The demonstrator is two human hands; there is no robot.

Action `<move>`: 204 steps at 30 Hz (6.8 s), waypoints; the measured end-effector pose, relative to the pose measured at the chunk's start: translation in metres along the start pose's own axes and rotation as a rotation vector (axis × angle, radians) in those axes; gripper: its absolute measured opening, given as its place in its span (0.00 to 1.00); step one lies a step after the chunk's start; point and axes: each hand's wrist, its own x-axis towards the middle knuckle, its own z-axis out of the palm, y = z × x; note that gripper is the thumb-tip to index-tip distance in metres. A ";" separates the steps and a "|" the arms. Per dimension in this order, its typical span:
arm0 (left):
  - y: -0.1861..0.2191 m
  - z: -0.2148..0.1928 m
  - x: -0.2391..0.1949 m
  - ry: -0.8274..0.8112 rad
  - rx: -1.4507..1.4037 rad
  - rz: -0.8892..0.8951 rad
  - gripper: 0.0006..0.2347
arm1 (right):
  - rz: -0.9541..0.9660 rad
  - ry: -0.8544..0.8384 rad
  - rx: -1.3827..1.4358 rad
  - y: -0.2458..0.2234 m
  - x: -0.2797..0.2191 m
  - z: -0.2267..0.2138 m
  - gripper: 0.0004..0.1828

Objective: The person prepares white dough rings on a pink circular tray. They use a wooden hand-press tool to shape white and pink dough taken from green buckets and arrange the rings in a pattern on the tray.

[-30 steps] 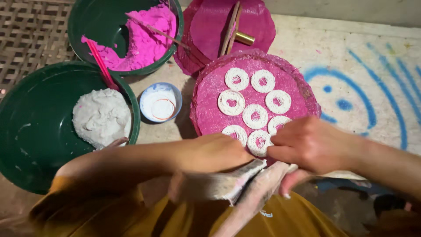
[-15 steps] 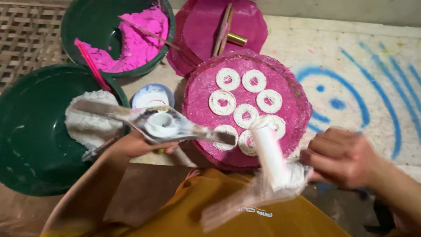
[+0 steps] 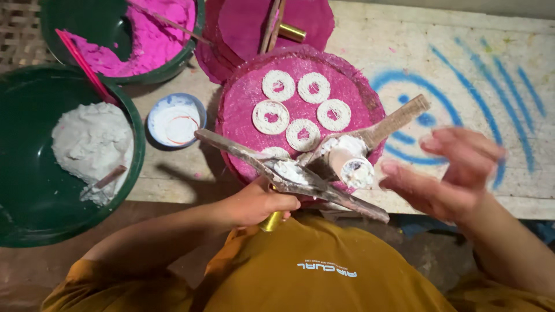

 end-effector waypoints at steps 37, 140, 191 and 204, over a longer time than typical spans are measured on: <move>-0.014 -0.165 -0.160 0.221 0.061 -0.079 0.15 | -0.093 -0.101 0.317 -0.122 0.165 0.136 0.13; -0.057 -0.234 -0.173 0.861 -0.278 0.721 0.11 | 0.524 -0.820 0.214 -0.039 0.012 0.286 0.25; -0.089 -0.329 -0.309 1.541 0.306 1.016 0.27 | -0.463 -0.767 0.658 -0.268 0.210 0.461 0.20; -0.068 -0.356 -0.287 1.751 0.487 0.816 0.19 | 0.752 -0.899 1.477 -0.216 0.267 0.382 0.30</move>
